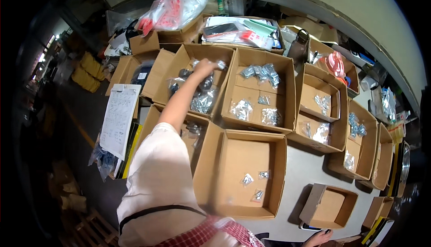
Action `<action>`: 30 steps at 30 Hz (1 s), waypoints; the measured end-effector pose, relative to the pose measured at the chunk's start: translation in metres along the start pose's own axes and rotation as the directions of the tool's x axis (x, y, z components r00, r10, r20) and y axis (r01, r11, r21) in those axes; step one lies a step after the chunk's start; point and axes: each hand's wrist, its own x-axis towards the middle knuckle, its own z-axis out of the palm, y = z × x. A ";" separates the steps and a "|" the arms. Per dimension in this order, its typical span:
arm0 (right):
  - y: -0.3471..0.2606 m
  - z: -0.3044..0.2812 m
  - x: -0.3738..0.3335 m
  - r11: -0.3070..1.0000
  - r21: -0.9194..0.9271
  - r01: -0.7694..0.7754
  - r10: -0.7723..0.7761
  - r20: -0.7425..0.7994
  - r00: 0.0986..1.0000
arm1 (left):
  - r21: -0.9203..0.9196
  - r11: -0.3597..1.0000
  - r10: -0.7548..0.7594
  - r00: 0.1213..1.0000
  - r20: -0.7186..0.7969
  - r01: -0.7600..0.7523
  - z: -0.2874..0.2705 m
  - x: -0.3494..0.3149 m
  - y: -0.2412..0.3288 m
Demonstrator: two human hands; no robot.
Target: The person sorts various metal hardware components into different plastic bags and cardboard boxes, occasionally checking a clipboard for instructions.
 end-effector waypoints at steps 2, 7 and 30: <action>0.006 0.002 -0.001 1.000 0.008 0.012 -0.012 -0.011 1.000 | -0.454 0.865 -0.043 0.935 0.351 0.211 -0.030 -0.005 0.006; 0.014 0.006 -0.005 1.000 0.017 0.025 -0.025 -0.023 0.999 | -0.472 0.858 -0.011 0.926 0.376 0.202 -0.079 -0.026 0.040; -0.005 -0.006 0.005 0.995 0.100 0.023 -0.025 0.014 1.000 | 0.446 0.877 -0.001 0.926 0.377 -0.181 -0.104 -0.057 0.021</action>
